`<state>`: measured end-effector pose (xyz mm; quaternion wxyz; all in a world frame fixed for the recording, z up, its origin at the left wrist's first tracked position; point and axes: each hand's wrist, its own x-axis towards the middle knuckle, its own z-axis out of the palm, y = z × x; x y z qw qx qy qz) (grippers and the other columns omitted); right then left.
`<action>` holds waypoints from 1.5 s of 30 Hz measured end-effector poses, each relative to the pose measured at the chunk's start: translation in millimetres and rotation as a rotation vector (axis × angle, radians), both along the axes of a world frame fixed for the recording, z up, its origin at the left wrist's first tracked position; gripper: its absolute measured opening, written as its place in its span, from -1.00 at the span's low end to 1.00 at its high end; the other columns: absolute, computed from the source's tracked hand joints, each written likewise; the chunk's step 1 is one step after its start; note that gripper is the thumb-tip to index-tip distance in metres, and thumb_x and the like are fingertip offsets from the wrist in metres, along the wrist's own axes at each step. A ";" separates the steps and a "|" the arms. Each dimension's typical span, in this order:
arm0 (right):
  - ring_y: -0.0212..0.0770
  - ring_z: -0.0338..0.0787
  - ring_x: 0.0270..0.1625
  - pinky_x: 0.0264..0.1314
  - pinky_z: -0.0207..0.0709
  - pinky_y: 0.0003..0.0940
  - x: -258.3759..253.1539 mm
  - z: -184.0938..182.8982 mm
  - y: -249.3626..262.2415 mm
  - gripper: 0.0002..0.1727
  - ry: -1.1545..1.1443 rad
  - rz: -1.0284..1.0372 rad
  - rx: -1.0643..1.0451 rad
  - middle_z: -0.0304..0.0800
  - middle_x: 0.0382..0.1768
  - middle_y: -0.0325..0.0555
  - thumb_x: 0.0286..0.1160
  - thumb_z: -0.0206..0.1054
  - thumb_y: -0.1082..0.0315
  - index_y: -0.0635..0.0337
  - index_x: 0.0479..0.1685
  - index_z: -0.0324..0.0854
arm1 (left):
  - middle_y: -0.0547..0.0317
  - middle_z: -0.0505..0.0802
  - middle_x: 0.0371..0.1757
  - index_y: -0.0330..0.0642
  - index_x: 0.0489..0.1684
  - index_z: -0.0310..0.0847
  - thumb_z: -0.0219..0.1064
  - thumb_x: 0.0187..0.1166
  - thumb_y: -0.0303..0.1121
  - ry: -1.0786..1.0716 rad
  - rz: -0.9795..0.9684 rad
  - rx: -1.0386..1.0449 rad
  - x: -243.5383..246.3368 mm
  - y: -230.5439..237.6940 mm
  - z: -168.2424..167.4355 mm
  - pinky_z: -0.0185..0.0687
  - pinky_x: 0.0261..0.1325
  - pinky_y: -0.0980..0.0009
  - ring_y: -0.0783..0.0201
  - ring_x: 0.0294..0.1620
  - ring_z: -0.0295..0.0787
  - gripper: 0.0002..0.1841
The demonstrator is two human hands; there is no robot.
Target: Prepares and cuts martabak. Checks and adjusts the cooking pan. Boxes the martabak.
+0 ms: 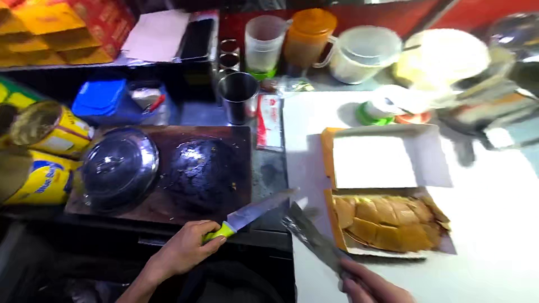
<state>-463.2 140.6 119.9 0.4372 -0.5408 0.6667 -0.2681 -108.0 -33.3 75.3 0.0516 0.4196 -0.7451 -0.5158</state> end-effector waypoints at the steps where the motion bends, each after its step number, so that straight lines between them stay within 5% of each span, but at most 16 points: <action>1: -0.10 0.84 -0.31 -0.19 0.75 -0.14 30.7 -11.0 -17.2 -0.62 0.122 0.010 -0.056 0.86 -0.17 0.22 0.64 0.22 0.42 0.55 0.25 0.65 | 0.10 0.83 -0.26 -0.29 -0.05 0.75 0.26 0.67 -0.12 0.011 0.155 -0.004 17.9 11.8 -7.5 0.73 -0.36 0.41 0.41 -0.47 0.72 -0.64; 3: 0.17 0.88 -0.35 -0.31 0.74 0.09 84.0 -29.1 -35.2 -0.64 0.400 0.004 -0.127 0.85 -0.24 0.29 0.49 0.33 0.42 0.51 0.15 0.75 | 0.14 0.85 -0.26 -0.29 -0.03 0.74 0.28 0.61 -0.11 0.020 0.416 -0.093 46.4 33.5 -26.5 0.75 -0.43 0.43 0.43 -0.51 0.75 -0.63; 8: 0.27 0.86 -0.39 -0.48 0.66 0.18 137.3 -35.4 -77.1 -0.62 0.735 0.012 -0.089 0.83 -0.15 0.32 0.52 0.25 0.36 0.43 0.16 0.78 | 0.10 0.85 -0.23 -0.34 -0.06 0.74 0.32 0.56 -0.07 0.015 0.788 -0.343 82.7 62.4 -57.5 0.78 -0.44 0.48 0.45 -0.49 0.78 -0.58; 10: 0.31 0.86 -0.26 -0.37 0.63 0.30 122.5 -22.4 -129.4 -0.63 0.795 0.067 -0.003 0.83 -0.12 0.28 0.58 0.20 0.27 0.28 0.12 0.81 | 0.00 0.85 -0.20 -0.38 -0.05 0.73 0.34 0.56 -0.12 -0.025 0.830 -0.356 96.3 69.6 -55.5 0.82 -0.38 0.39 0.36 -0.44 0.82 -0.59; 13: 0.39 0.76 0.21 0.18 0.48 0.50 80.9 19.1 -232.1 -0.60 0.809 0.250 0.329 0.83 0.12 0.30 0.76 0.19 0.11 0.12 0.31 0.77 | -0.30 0.83 -0.16 -0.55 -0.03 0.68 0.40 0.55 -0.28 -0.105 0.805 -0.334 123.2 84.9 -41.3 0.85 -0.20 0.09 0.02 -0.34 0.86 -0.63; 17: 0.19 0.83 -0.04 0.06 0.55 0.40 41.7 29.7 -331.5 -0.71 0.901 0.549 0.247 0.89 -0.16 0.11 0.67 0.37 0.11 0.04 0.07 0.89 | -0.45 0.81 -0.14 -0.61 -0.09 0.68 0.41 0.53 -0.31 -0.246 0.765 -0.348 147.9 107.2 -34.0 0.76 -0.07 -0.08 -0.22 -0.21 0.84 -0.63; 19: 0.13 0.85 -0.03 0.06 0.59 0.39 47.3 25.6 -373.9 -0.76 0.934 0.730 0.161 0.92 -0.19 0.00 0.65 0.38 0.11 -0.07 0.02 0.92 | -0.45 0.80 -0.10 -0.59 -0.06 0.68 0.40 0.57 -0.30 -0.300 0.777 -0.340 147.1 111.1 -31.3 0.75 -0.03 -0.09 -0.25 -0.15 0.83 -0.63; 23: 0.12 0.85 0.08 0.26 0.58 0.29 101.9 14.3 -423.8 -0.79 0.925 0.951 0.125 0.92 -0.09 0.05 0.59 0.44 0.23 0.06 0.04 0.90 | -0.41 0.79 -0.08 -0.55 -0.03 0.67 0.38 0.58 -0.31 -0.352 0.818 -0.367 128.8 101.4 -32.6 0.76 -0.10 -0.11 -0.26 -0.17 0.83 -0.66; 26: 0.11 0.87 -0.03 0.13 0.63 0.30 121.6 -6.1 -411.8 -0.77 0.891 1.001 0.040 0.90 -0.18 0.03 0.50 0.52 0.15 0.10 -0.09 0.89 | -0.35 0.77 -0.07 -0.50 -0.01 0.67 0.37 0.59 -0.32 -0.381 0.839 -0.370 113.4 87.3 -37.0 0.78 -0.22 -0.08 -0.22 -0.25 0.83 -0.68; 28: 0.20 0.85 0.02 0.11 0.61 0.37 135.9 -14.6 -363.0 -0.71 0.837 0.936 0.055 0.89 -0.10 0.09 0.58 0.42 0.10 0.08 0.03 0.87 | -0.35 0.76 -0.07 -0.48 0.00 0.67 0.37 0.59 -0.33 -0.389 0.839 -0.379 108.0 78.3 -38.9 0.78 -0.27 -0.09 -0.21 -0.28 0.84 -0.70; 32: 0.33 0.83 0.13 0.11 0.62 0.34 198.1 -21.0 -231.2 -0.56 0.739 0.600 0.196 0.84 0.02 0.29 0.72 0.15 0.11 0.27 0.16 0.76 | -0.32 0.76 -0.07 -0.41 -0.01 0.69 0.36 0.58 -0.35 -0.401 0.793 -0.456 96.7 61.0 -40.4 0.78 -0.38 -0.06 -0.20 -0.35 0.84 -0.74; 35: 0.25 0.88 0.08 0.06 0.69 0.19 258.6 -32.9 -187.7 -0.58 0.619 0.337 0.198 0.85 0.03 0.25 0.73 0.12 0.18 0.36 0.14 0.74 | -0.30 0.76 -0.09 -0.40 -0.02 0.69 0.35 0.58 -0.34 -0.387 0.736 -0.532 92.9 42.5 -42.2 0.78 -0.42 -0.03 -0.19 -0.37 0.84 -0.75; 40: 0.26 0.79 0.30 0.26 0.60 0.25 252.7 -20.3 -234.4 -0.55 0.597 0.154 0.390 0.78 0.22 0.27 0.79 0.06 0.13 0.27 0.35 0.63 | -0.31 0.77 -0.04 -0.43 0.05 0.67 0.34 0.61 -0.31 -0.345 0.663 -0.545 97.3 5.0 -34.5 0.80 -0.27 -0.06 -0.18 -0.28 0.85 -0.70; 45: 0.32 0.74 0.31 0.27 0.49 0.41 174.7 6.1 -303.9 -0.53 0.742 0.374 0.349 0.80 0.18 0.28 0.75 0.14 0.02 0.13 0.30 0.75 | -0.34 0.76 -0.03 -0.45 0.10 0.66 0.35 0.63 -0.33 -0.334 0.686 -0.486 98.4 -13.7 -35.6 0.78 -0.15 -0.12 -0.22 -0.19 0.84 -0.69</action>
